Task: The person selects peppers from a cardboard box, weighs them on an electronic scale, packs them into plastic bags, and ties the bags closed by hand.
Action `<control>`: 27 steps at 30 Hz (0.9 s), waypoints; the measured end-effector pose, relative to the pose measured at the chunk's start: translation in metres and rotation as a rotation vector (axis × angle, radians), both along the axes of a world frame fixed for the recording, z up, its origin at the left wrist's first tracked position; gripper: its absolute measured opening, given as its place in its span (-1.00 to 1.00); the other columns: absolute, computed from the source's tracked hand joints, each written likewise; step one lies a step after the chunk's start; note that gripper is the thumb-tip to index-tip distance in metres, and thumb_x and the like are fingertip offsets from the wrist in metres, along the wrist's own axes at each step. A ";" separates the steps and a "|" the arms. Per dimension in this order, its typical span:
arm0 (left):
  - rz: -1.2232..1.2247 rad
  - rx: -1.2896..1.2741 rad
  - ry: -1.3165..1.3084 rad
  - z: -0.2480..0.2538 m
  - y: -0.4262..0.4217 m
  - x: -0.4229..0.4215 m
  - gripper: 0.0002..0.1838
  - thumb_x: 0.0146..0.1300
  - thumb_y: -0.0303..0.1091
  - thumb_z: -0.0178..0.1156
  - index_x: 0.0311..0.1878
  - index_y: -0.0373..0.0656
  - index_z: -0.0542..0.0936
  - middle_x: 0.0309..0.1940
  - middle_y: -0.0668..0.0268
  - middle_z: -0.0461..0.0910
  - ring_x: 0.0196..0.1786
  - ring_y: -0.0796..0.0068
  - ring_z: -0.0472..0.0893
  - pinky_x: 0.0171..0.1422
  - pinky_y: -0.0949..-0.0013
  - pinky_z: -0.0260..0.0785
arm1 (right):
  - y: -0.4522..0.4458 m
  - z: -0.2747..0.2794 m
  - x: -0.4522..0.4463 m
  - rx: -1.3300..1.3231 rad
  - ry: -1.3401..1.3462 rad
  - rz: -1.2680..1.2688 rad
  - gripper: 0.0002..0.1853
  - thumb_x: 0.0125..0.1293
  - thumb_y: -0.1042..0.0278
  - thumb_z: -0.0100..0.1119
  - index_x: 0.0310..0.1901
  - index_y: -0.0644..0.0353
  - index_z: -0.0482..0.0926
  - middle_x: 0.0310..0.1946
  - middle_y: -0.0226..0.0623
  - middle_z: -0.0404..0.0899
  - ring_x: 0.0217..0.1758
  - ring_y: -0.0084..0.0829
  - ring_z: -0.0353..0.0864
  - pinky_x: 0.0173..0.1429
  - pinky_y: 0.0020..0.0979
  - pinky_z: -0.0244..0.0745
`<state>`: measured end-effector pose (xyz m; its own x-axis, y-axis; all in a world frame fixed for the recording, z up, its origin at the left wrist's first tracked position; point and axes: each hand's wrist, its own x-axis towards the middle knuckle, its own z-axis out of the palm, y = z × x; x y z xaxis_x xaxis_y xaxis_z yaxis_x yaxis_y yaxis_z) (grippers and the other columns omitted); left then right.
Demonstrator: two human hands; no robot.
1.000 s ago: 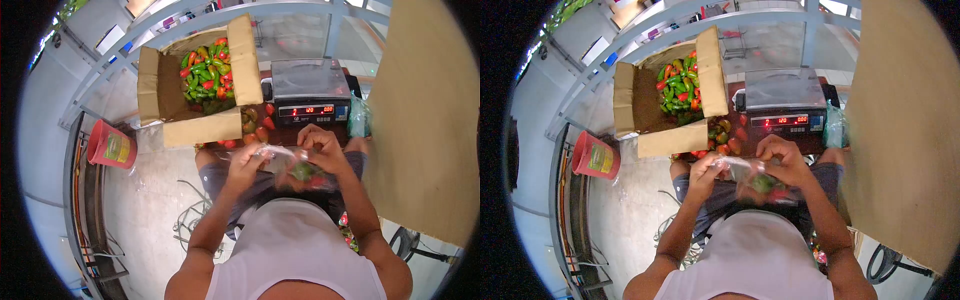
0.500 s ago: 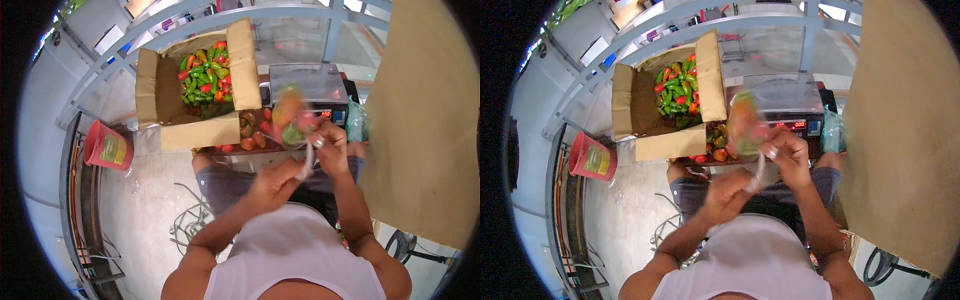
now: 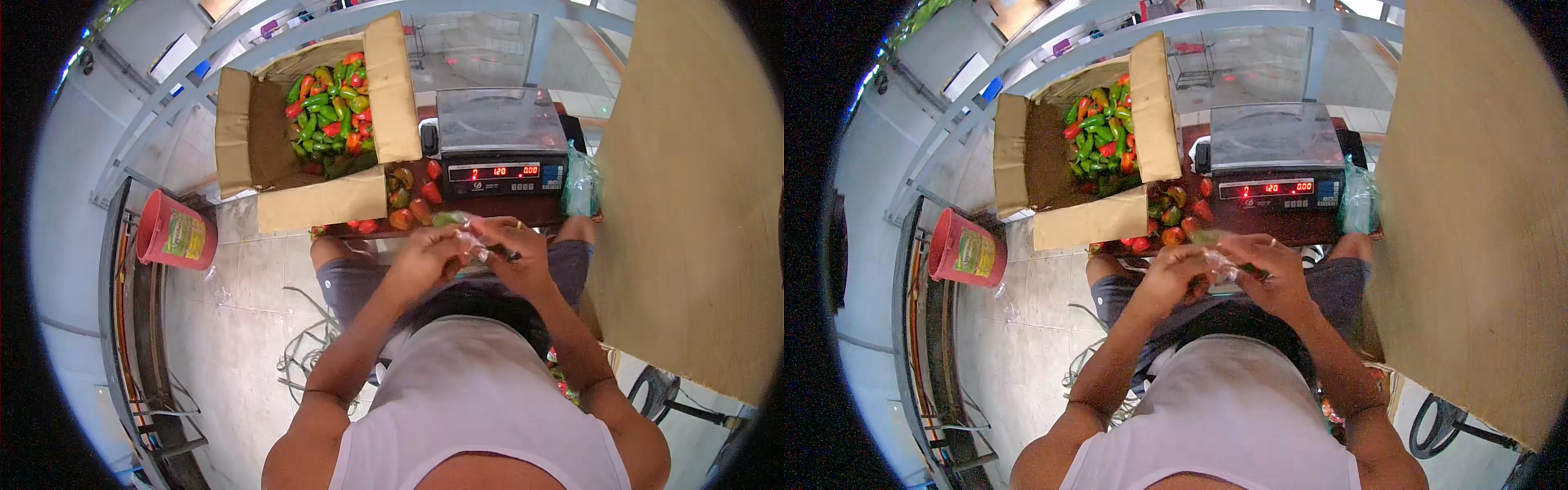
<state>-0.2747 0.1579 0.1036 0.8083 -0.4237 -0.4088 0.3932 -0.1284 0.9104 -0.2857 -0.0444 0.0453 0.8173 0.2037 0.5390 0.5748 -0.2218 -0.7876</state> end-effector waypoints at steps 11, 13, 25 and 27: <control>0.228 0.271 -0.970 -0.054 -0.042 0.002 -0.72 0.10 -0.48 0.42 -0.10 -0.11 0.63 -0.11 0.26 0.70 -0.08 0.24 0.70 -0.08 0.25 0.52 | 0.028 -0.049 0.005 0.872 0.755 -0.178 -0.85 0.46 0.31 0.18 -0.04 0.14 0.60 -0.15 -0.43 0.64 -0.12 -0.59 0.61 -0.05 -0.54 0.56; 0.213 0.369 -1.177 -0.061 -0.046 0.007 -0.73 0.09 -0.49 0.40 -0.12 -0.08 0.63 -0.13 0.25 0.70 -0.10 0.16 0.70 -0.04 0.19 0.49 | 0.033 -0.041 0.002 1.014 0.852 -0.214 -0.86 0.47 0.31 0.15 -0.05 0.13 0.59 -0.16 -0.42 0.64 -0.17 -0.61 0.63 -0.07 -0.54 0.61; 0.231 0.265 -1.278 -0.086 -0.049 0.017 -0.69 0.07 -0.50 0.33 -0.11 -0.17 0.50 -0.30 0.17 0.52 -0.31 0.20 0.57 -0.20 0.20 0.42 | 0.015 -0.056 -0.019 0.703 0.718 -0.151 -0.86 0.47 0.28 0.15 -0.04 0.09 0.56 -0.22 -0.49 0.58 -0.25 -0.60 0.62 -0.22 -0.45 0.69; 0.220 0.165 -1.129 -0.090 -0.045 0.014 -0.67 0.08 -0.53 0.31 -0.09 -0.17 0.47 -0.27 0.19 0.52 -0.31 0.28 0.56 -0.23 0.25 0.42 | 0.006 -0.053 -0.017 0.668 0.818 -0.030 -0.86 0.47 0.27 0.16 -0.06 0.09 0.55 -0.26 -0.50 0.55 -0.25 -0.60 0.60 -0.19 -0.41 0.70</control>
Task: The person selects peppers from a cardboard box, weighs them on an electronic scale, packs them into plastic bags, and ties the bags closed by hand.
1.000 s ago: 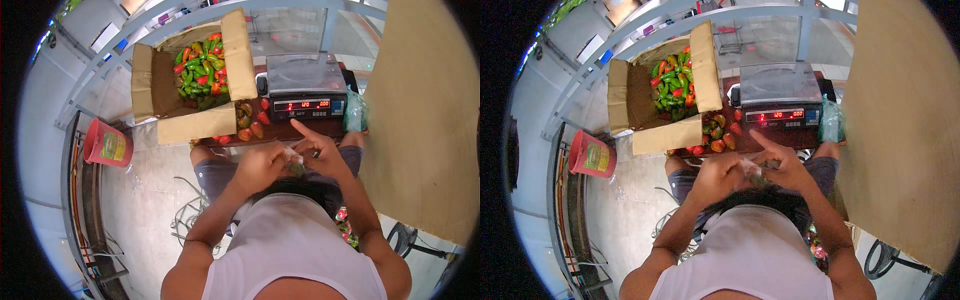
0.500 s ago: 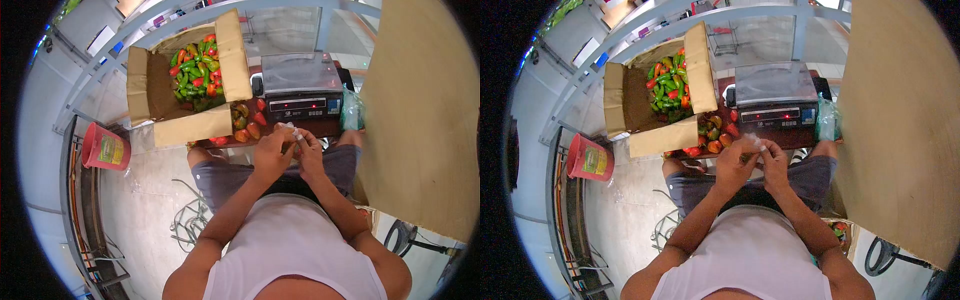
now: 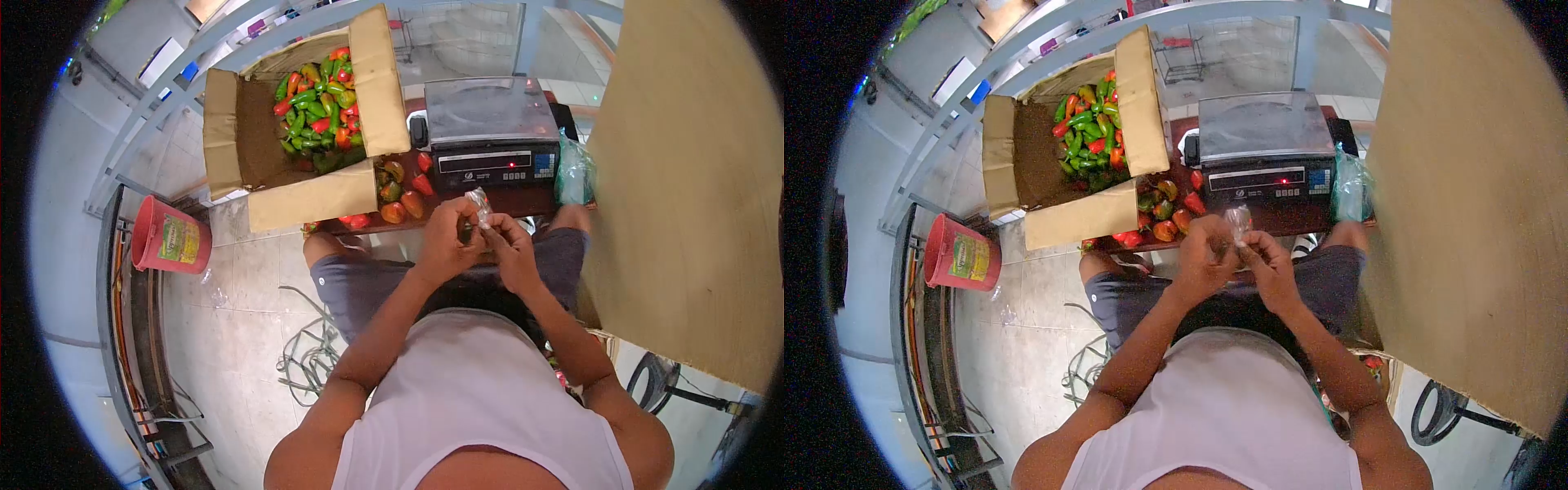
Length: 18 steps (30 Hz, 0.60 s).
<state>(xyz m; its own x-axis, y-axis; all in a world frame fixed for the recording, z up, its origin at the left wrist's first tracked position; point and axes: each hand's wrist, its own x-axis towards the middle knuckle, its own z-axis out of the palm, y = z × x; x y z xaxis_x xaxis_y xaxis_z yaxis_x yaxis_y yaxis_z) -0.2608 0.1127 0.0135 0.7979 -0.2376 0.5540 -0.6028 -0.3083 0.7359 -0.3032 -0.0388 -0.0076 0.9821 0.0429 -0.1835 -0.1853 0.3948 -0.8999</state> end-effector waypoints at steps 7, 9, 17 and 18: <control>-0.107 -0.014 0.011 -0.002 0.007 -0.005 -0.61 0.06 -0.57 0.31 -0.03 -0.14 0.44 -0.24 0.21 0.53 -0.28 0.33 0.57 -0.18 0.24 0.41 | -0.036 0.014 0.021 0.260 0.191 0.495 -0.85 0.35 0.31 0.22 -0.09 0.06 0.53 -0.27 -0.45 0.56 -0.21 -0.52 0.63 -0.16 -0.30 0.73; -0.147 0.109 -0.113 0.002 0.007 -0.004 -0.59 0.03 -0.58 0.30 -0.03 -0.13 0.45 -0.23 0.20 0.54 -0.26 0.29 0.57 -0.10 0.20 0.38 | -0.038 0.021 0.020 0.164 0.210 0.467 -0.84 0.30 0.34 0.24 -0.12 0.07 0.53 -0.28 -0.44 0.58 -0.21 -0.51 0.63 -0.16 -0.26 0.74; -0.159 0.119 0.064 0.009 -0.010 -0.017 -0.57 0.02 -0.55 0.34 0.00 -0.14 0.48 -0.20 0.22 0.57 -0.17 0.25 0.58 0.01 0.19 0.36 | -0.047 0.025 0.005 -0.483 -0.058 0.127 -0.85 0.21 0.52 0.30 -0.25 0.20 0.51 -0.35 -0.40 0.57 -0.29 -0.59 0.55 -0.25 -0.45 0.57; -0.142 -0.039 0.223 0.005 -0.015 -0.016 -0.57 0.03 -0.55 0.35 0.00 -0.16 0.50 -0.20 0.22 0.56 -0.15 0.23 0.58 0.02 0.21 0.38 | -0.049 0.027 0.002 -0.506 -0.158 0.122 -0.85 0.20 0.53 0.31 -0.25 0.21 0.51 -0.38 -0.41 0.55 -0.31 -0.60 0.54 -0.26 -0.47 0.53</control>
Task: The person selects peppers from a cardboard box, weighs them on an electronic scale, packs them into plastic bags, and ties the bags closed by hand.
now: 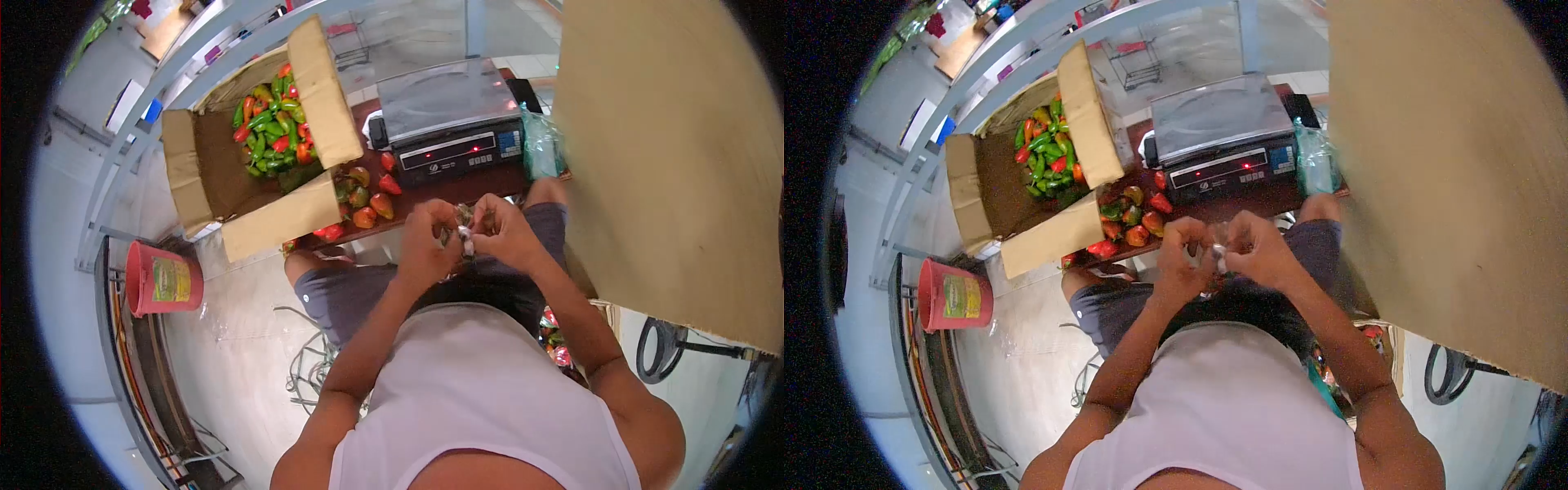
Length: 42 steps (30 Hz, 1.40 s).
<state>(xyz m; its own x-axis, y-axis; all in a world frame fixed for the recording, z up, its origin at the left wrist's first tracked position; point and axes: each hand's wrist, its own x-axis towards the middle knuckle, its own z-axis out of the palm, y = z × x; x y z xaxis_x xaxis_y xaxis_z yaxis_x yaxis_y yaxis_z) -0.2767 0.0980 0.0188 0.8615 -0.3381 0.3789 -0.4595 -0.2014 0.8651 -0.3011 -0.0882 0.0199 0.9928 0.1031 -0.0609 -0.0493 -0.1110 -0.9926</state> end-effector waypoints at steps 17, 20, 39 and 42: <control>0.278 0.918 0.283 0.024 0.304 0.278 -0.49 0.08 -0.32 0.37 0.16 -0.14 0.60 0.04 0.11 0.66 0.04 0.45 0.62 0.12 0.33 0.45 | -0.265 -0.153 -0.320 -0.685 0.636 0.085 -0.82 0.10 0.39 0.29 -0.26 0.25 0.71 -0.34 -0.19 0.75 -0.32 -0.33 0.74 -0.15 -0.32 0.66; -0.106 1.074 0.318 -0.027 0.309 0.310 -0.32 -0.06 -0.21 0.43 0.24 -0.04 0.58 0.13 0.14 0.64 0.14 0.34 0.60 0.23 0.24 0.42 | -0.259 -0.164 -0.337 -1.043 0.752 0.317 -0.79 0.07 0.27 0.32 -0.23 0.06 0.76 -0.31 -0.21 0.75 -0.12 -0.26 0.74 0.04 -0.34 0.64; -0.111 0.957 0.671 -0.016 0.286 0.319 -0.19 -0.02 -0.27 0.31 0.42 0.02 0.40 0.32 0.40 0.47 0.30 0.48 0.45 0.25 0.33 0.43 | -0.153 0.000 -0.048 -0.782 0.101 -0.188 -0.73 0.16 0.63 0.22 -0.08 0.24 0.62 -0.13 -0.13 0.65 -0.08 -0.20 0.67 0.08 -0.23 0.53; 0.195 0.805 0.704 -0.004 0.282 0.325 -0.15 0.05 -0.05 0.29 0.47 0.08 0.29 0.35 0.24 0.41 0.34 0.16 0.41 0.03 -0.03 0.51 | -0.146 0.000 -0.037 -0.811 0.050 -0.151 -0.70 0.14 0.69 0.20 -0.06 0.22 0.61 -0.12 -0.13 0.65 -0.06 -0.18 0.66 0.12 -0.22 0.52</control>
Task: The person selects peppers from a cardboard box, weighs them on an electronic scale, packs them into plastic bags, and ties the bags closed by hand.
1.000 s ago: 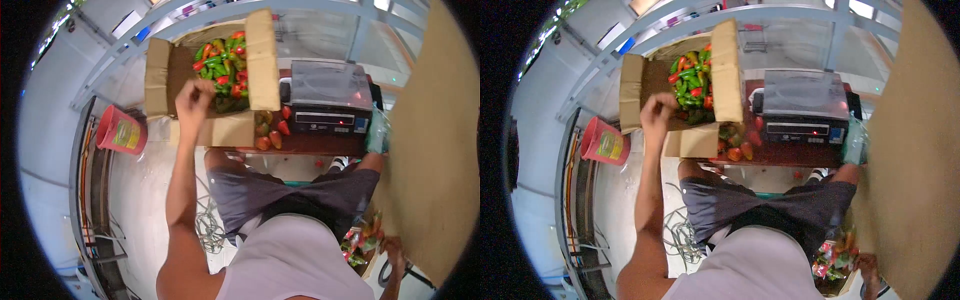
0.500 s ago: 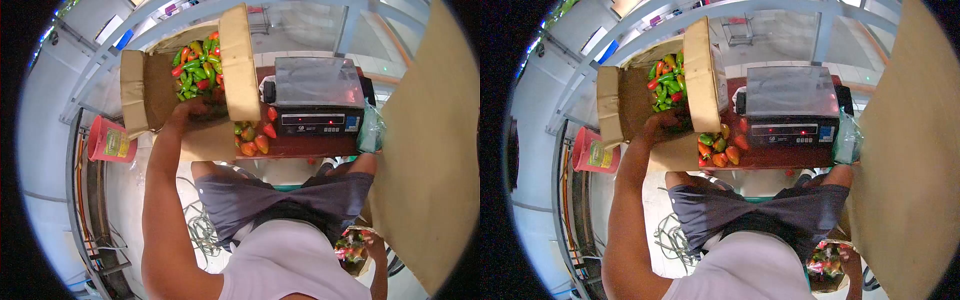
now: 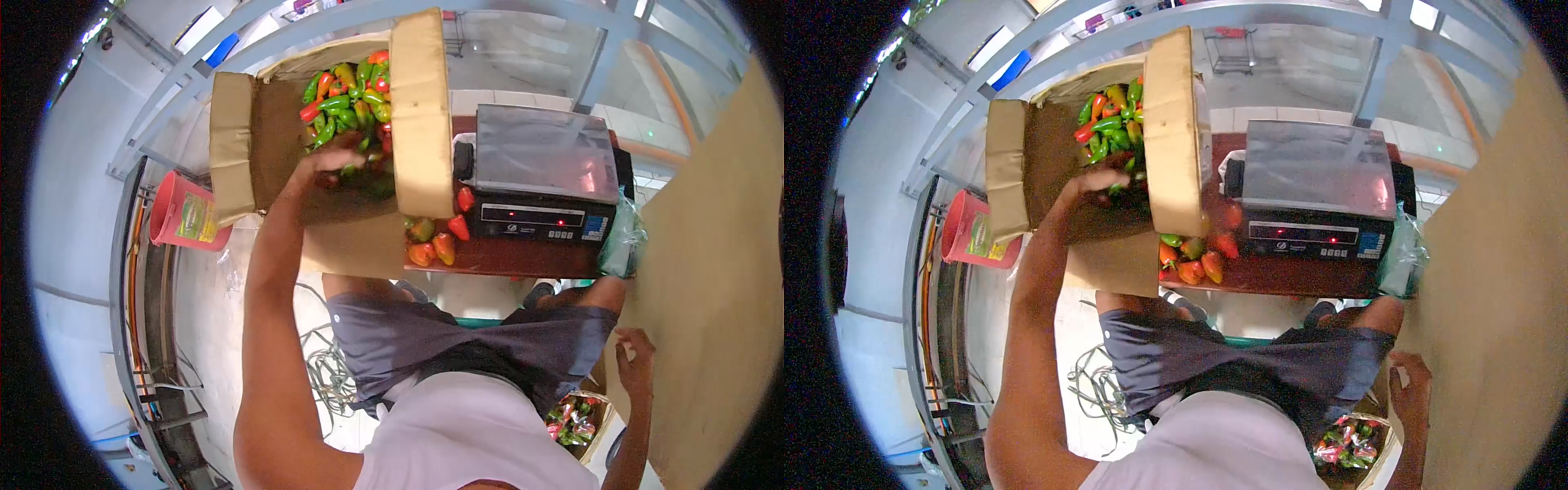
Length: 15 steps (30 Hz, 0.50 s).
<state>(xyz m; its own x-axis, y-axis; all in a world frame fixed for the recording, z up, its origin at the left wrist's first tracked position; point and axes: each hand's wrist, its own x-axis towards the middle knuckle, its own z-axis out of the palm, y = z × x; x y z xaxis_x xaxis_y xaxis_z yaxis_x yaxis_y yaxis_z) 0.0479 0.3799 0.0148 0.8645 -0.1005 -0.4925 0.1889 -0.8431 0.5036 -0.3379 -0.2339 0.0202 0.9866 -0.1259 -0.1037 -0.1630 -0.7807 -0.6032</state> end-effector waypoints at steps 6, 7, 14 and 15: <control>0.164 0.051 0.078 0.035 -0.101 -0.006 -0.31 0.29 -0.10 0.10 0.50 0.02 0.26 0.42 0.06 0.33 0.33 0.00 0.45 0.26 -0.03 0.46 | 0.018 0.009 0.032 -0.013 -0.115 0.107 -0.65 0.12 0.65 0.25 -0.02 0.19 0.60 -0.04 -0.10 0.64 0.06 -0.13 0.64 0.20 -0.21 0.50; 0.132 0.035 0.021 0.044 -0.105 -0.016 -0.32 0.29 -0.11 0.11 0.48 -0.04 0.28 0.39 0.05 0.36 0.31 -0.01 0.46 0.28 0.01 0.45 | 0.015 0.009 0.034 -0.035 -0.135 0.123 -0.65 0.12 0.64 0.26 -0.02 0.19 0.60 -0.02 -0.10 0.64 0.07 -0.12 0.64 0.21 -0.21 0.50; 0.024 -0.021 -0.361 -0.066 -0.008 0.030 -0.37 0.20 -0.40 0.25 0.37 -0.12 0.39 0.04 0.17 0.60 0.03 0.23 0.61 0.05 0.18 0.50 | -0.030 -0.050 0.068 -0.005 -0.256 -0.232 -0.70 0.18 0.58 0.25 -0.01 0.21 0.63 0.00 -0.08 0.63 0.05 -0.08 0.63 0.11 -0.20 0.55; 0.086 0.096 -0.332 -0.070 0.002 0.034 -0.38 0.19 -0.42 0.26 0.37 -0.09 0.40 0.00 0.19 0.61 0.00 0.23 0.62 0.00 0.20 0.51 | -0.034 -0.063 0.086 -0.038 -0.250 -0.235 -0.71 0.19 0.57 0.24 -0.02 0.22 0.62 0.00 -0.07 0.63 0.04 -0.06 0.64 0.10 -0.17 0.55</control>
<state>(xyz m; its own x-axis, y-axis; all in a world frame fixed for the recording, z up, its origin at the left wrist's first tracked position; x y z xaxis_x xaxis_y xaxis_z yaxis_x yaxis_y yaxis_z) 0.0822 0.3815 -0.0549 0.9824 0.0131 -0.1865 0.1006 -0.8777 0.4685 -0.2520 -0.2683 -0.0431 0.9244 -0.3520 0.1469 -0.1918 -0.7617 -0.6188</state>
